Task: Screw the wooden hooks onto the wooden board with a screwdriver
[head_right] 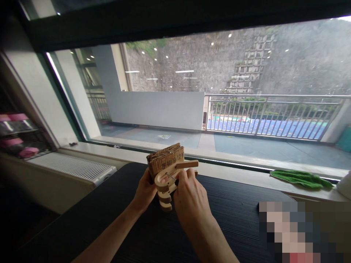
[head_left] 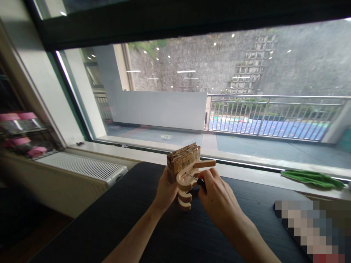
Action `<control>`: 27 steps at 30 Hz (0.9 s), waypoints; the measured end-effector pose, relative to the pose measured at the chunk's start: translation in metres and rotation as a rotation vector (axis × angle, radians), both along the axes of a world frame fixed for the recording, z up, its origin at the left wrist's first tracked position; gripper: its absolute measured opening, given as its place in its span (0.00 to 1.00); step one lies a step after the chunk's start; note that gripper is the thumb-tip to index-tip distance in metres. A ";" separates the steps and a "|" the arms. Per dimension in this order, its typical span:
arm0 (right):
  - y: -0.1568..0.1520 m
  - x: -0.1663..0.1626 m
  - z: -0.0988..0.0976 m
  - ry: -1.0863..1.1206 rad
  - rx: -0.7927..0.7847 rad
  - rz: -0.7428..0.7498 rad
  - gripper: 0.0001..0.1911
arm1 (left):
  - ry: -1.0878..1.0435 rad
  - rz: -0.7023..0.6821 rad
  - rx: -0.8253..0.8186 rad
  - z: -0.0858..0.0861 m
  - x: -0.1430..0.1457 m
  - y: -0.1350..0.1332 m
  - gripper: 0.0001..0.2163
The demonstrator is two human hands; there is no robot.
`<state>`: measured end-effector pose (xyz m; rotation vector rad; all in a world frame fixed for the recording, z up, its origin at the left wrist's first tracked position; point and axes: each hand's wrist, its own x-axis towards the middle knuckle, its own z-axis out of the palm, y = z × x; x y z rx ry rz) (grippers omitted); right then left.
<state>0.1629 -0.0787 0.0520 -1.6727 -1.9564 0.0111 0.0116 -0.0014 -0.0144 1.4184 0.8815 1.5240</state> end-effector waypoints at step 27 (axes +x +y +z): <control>-0.003 -0.003 -0.004 0.132 -0.034 0.067 0.17 | -0.022 0.000 -0.011 0.004 0.002 -0.002 0.22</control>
